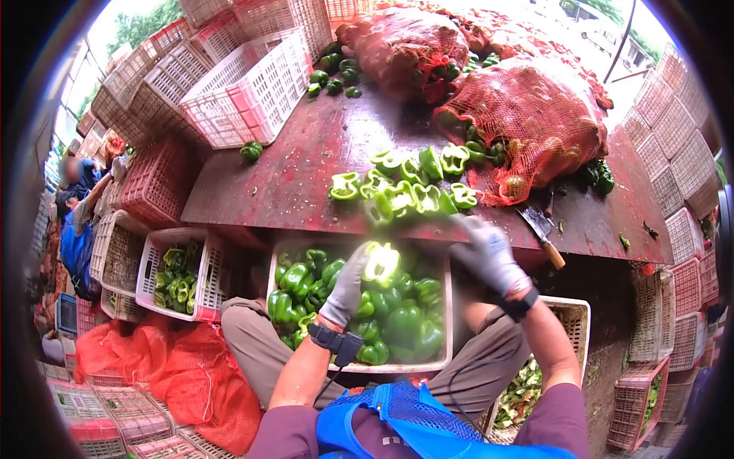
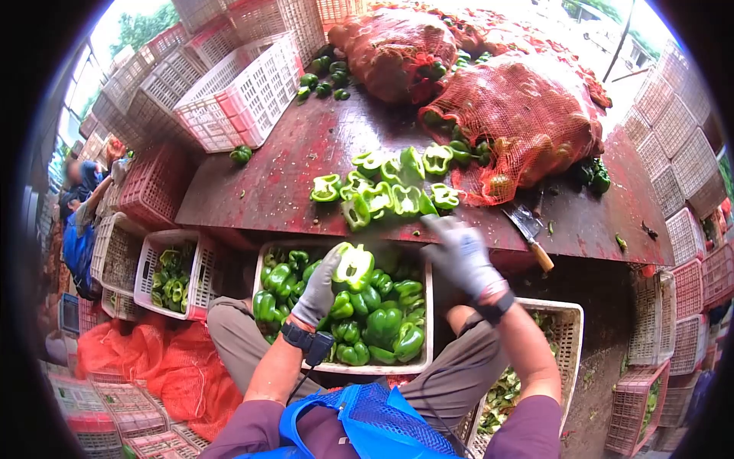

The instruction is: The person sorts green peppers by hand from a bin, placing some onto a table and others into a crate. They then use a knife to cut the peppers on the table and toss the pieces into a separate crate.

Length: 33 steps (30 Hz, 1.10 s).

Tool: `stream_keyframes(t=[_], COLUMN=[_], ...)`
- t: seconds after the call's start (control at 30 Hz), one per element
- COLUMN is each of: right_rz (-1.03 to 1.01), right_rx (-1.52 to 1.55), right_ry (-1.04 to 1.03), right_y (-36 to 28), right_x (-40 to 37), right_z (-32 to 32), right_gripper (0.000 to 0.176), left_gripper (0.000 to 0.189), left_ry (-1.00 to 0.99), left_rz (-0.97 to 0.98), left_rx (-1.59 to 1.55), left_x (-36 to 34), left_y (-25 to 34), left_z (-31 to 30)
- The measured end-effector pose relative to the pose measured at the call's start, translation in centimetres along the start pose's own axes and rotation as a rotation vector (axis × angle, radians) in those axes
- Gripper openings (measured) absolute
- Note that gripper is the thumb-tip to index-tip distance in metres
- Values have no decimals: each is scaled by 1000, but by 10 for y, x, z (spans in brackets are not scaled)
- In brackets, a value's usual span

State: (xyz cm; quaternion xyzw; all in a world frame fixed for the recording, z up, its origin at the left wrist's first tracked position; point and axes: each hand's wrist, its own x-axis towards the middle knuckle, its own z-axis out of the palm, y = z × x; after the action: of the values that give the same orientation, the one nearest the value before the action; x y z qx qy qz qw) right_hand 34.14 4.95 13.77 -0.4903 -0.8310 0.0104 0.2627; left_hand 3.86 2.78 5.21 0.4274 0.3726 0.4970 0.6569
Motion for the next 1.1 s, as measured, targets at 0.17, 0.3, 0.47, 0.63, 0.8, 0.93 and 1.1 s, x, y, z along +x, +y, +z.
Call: stream_keyframes(t=[0.17, 0.3, 0.47, 0.63, 0.8, 0.93, 1.1], right_rz=[53, 216, 300, 462, 472, 458, 577], right_rx=[73, 230, 186, 312, 290, 317, 608], right_ry=[-230, -355, -315, -231, -281, -257, -259], right_y=[-101, -129, -137, -144, -151, -153, -143], right_x=[9, 3, 6, 7, -3, -10, -16], right_z=[56, 76, 100, 109, 127, 130, 125], right_gripper=[46, 34, 31, 29, 30, 28, 26], left_gripper=[48, 52, 56, 79, 72, 69, 66], left_ry=[146, 246, 234, 238, 211, 137, 12], left_rz=[97, 144, 198, 150, 53, 85, 25], left_rx=[671, 881, 1030, 749, 741, 788, 625], left_x=[-21, -37, -44, -52, -63, -71, -67], left_y=[-6, -5, 3, 21, 0, 2, 6], left_z=[14, 15, 14, 4, -11, -15, -24])
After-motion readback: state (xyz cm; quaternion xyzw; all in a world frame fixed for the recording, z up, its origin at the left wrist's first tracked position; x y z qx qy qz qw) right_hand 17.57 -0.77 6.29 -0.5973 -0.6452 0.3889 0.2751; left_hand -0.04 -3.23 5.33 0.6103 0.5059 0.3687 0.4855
